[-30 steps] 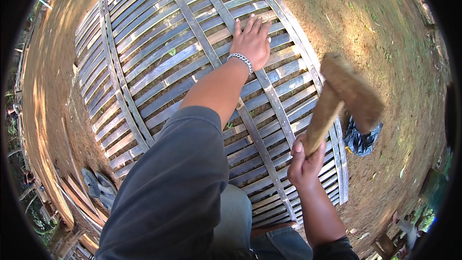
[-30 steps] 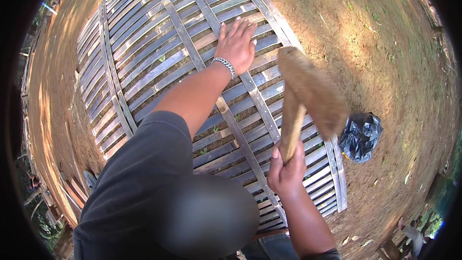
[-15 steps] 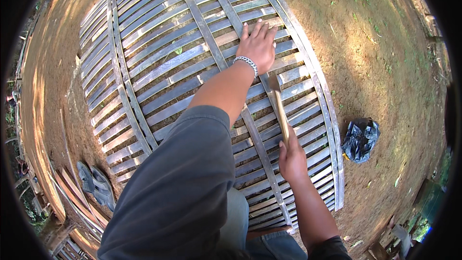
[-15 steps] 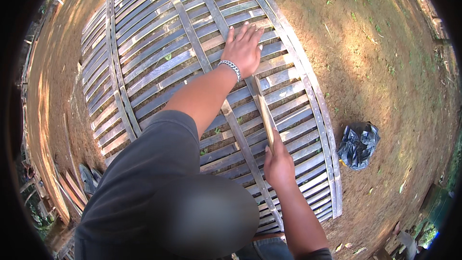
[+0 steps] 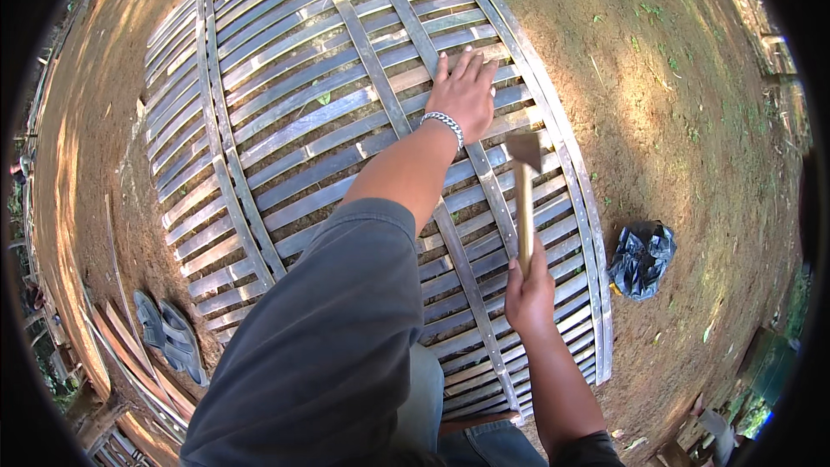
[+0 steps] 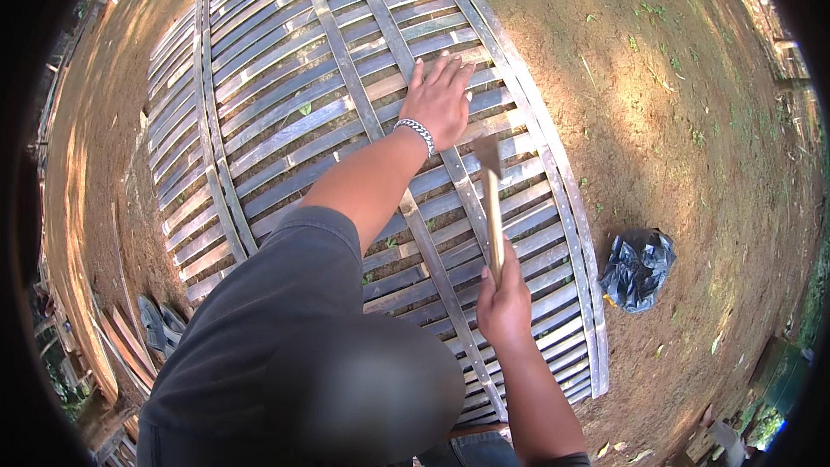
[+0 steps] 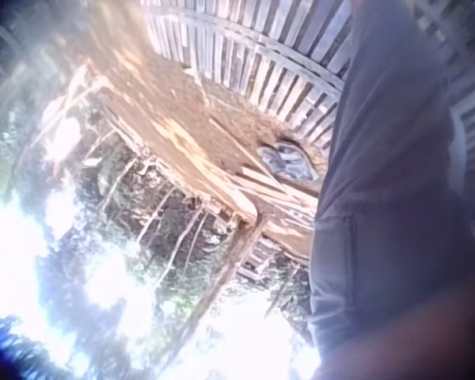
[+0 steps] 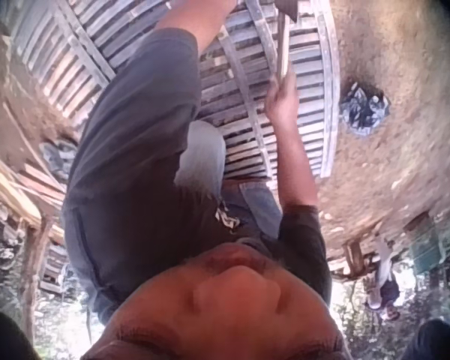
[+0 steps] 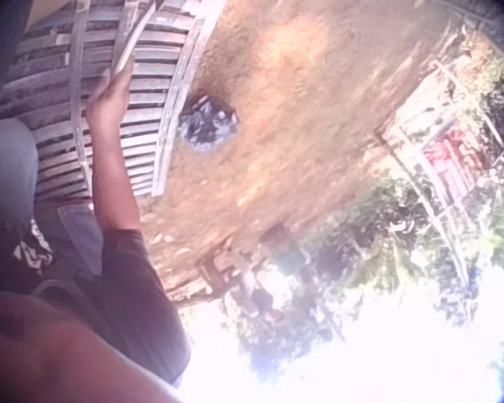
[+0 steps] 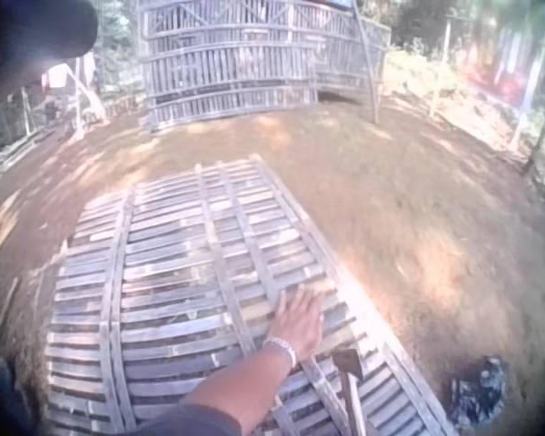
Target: The person hammers nails into a wooden pallet using a hammer. They repeatedly pick up nails from a black plastic bag and drive them into the slats of the pallet to secure them.
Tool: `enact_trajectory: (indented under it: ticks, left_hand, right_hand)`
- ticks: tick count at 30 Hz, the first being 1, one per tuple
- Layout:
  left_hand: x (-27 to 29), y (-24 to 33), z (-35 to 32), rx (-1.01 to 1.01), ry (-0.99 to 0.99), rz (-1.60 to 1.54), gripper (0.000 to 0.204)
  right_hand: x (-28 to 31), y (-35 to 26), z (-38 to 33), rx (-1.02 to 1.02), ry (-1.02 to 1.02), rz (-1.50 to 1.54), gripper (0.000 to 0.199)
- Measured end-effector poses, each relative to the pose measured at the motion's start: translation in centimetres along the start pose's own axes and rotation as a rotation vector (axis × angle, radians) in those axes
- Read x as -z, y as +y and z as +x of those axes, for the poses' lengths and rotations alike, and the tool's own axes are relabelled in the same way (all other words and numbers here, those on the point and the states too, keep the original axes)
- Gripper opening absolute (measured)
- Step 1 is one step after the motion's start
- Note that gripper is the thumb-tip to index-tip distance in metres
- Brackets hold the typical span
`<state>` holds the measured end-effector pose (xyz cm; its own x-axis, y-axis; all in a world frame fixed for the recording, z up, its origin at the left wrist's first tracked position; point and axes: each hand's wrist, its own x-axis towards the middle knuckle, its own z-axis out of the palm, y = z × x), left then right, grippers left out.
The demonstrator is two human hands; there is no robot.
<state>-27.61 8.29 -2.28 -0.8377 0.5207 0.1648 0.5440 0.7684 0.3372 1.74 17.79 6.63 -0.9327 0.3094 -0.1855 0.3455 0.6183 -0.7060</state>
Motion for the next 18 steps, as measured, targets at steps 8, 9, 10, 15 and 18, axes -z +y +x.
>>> enact_trajectory:
  ticks: [8, 9, 10, 15, 18]
  left_hand:
    - [0.4, 0.2, 0.3, 0.003, -0.007, 0.006, 0.055]
    - [0.4, 0.1, 0.2, 0.003, -0.004, 0.013, 0.054]
    - [0.4, 0.1, -0.2, 0.008, 0.019, 0.019, 0.054]
    - [-0.1, 0.4, -0.1, 0.002, 0.005, 0.012, 0.054]
    - [0.0, 0.8, 0.2, -0.008, -0.011, 0.007, 0.054]
  right_hand:
    - [-1.0, 1.2, -0.5, 0.049, 0.006, -0.157, 0.046]
    - [-1.1, 1.1, -0.3, -0.173, -0.180, -0.128, 0.050]
    - [-0.4, 0.0, -0.5, -0.204, -0.172, -0.057, 0.051]
    - [-0.6, 1.5, -1.6, 0.126, 0.199, 0.291, 0.050]
    - [-0.9, 1.5, -0.7, 0.102, 0.053, -0.112, 0.041]
